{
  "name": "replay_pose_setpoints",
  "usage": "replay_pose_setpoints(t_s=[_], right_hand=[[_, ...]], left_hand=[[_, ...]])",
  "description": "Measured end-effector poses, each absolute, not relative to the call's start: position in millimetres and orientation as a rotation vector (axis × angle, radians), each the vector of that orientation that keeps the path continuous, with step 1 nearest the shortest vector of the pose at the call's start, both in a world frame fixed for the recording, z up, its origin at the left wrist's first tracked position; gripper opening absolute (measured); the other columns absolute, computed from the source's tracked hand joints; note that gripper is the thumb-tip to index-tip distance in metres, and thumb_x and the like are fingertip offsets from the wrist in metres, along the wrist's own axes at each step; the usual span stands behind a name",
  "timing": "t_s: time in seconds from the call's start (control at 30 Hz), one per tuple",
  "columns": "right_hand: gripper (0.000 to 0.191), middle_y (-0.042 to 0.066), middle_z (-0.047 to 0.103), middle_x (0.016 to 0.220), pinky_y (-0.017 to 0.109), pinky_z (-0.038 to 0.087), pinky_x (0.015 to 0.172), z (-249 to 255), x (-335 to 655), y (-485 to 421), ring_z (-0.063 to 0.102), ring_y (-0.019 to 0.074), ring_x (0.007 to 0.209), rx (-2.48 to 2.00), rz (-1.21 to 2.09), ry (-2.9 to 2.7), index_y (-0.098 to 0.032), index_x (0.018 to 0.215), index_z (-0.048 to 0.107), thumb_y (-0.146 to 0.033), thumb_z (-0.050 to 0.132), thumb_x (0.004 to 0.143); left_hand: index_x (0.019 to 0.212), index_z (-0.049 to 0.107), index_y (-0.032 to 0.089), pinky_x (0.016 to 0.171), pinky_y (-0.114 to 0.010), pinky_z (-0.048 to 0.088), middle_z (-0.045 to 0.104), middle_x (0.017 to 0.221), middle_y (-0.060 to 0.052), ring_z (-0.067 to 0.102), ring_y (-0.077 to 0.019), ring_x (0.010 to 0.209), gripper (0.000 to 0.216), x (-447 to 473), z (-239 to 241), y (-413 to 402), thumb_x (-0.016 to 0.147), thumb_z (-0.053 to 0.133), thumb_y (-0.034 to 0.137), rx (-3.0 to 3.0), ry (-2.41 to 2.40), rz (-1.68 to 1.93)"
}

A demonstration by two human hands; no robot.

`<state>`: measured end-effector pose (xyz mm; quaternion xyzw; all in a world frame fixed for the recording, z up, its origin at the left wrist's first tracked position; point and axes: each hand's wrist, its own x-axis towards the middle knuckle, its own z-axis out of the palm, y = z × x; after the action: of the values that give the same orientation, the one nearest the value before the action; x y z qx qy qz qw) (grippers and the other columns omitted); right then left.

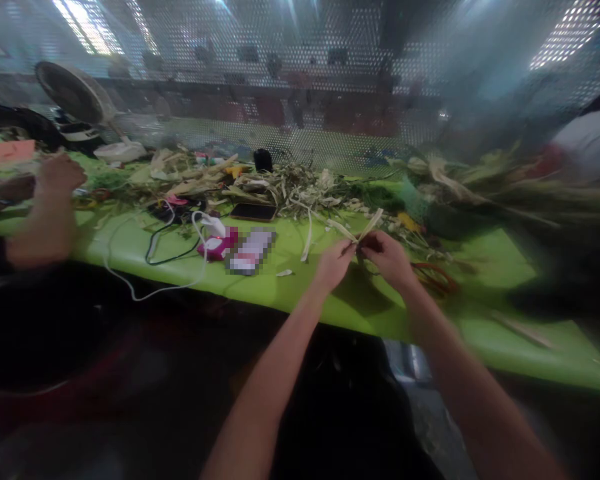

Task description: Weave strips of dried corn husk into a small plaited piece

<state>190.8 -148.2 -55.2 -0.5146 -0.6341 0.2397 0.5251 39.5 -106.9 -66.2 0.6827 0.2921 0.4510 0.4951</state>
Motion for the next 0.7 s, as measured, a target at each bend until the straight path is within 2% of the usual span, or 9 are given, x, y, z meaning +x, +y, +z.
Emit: replay_pose_setpoints(t_s=[0.17, 0.37, 0.5, 0.7], right_hand=[[0.019, 0.004, 0.07, 0.09, 0.034, 0.049, 0.078, -56, 190, -151, 0.064, 0.0203, 0.081, -1.349, 0.34, -1.594, -0.021, 0.1, 0.066, -0.026, 0.062, 0.082], [0.02, 0.008, 0.07, 0.098, 0.037, 0.048, 0.081, -52, 188, -156, 0.064, 0.0245, 0.089, -1.423, 0.09, -1.687, -0.022, 0.104, 0.066, -0.025, 0.058, 0.087], [0.018, 0.009, 0.069, 0.099, 0.037, 0.047, 0.082, -53, 188, -155, 0.063, 0.026, 0.093, -1.43, 0.012, -1.738, -0.023, 0.103, 0.066, -0.025, 0.056, 0.089], [0.014, 0.008, 0.068, 0.094, 0.033, 0.048, 0.077, -55, 192, -151, 0.063, 0.0231, 0.086, -1.37, 0.028, -1.694, -0.021, 0.097, 0.066, -0.025, 0.058, 0.087]], left_hand=[[0.093, 0.068, 0.019, 0.085, -0.032, 0.047, 0.065, 0.09, -0.005, 0.057, -0.0181, 0.087, 0.016, 45, -78, -103, 0.088, 0.055, 0.026, 1.46, 0.722, 1.055], [0.1, 0.062, 0.018, 0.079, -0.03, 0.05, 0.064, 0.093, -0.005, 0.059, -0.0133, 0.078, 0.017, 55, -81, -106, 0.091, 0.05, 0.026, 1.347, 0.751, 1.03], [0.095, 0.058, 0.019, 0.073, -0.028, 0.049, 0.061, 0.088, -0.003, 0.058, -0.0116, 0.072, 0.014, 57, -82, -107, 0.091, 0.05, 0.029, 1.273, 0.721, 1.029], [0.085, 0.053, 0.019, 0.065, -0.026, 0.042, 0.049, 0.068, 0.002, 0.048, -0.0107, 0.062, 0.019, 56, -80, -109, 0.092, 0.05, 0.036, 1.373, 0.765, 1.025]])
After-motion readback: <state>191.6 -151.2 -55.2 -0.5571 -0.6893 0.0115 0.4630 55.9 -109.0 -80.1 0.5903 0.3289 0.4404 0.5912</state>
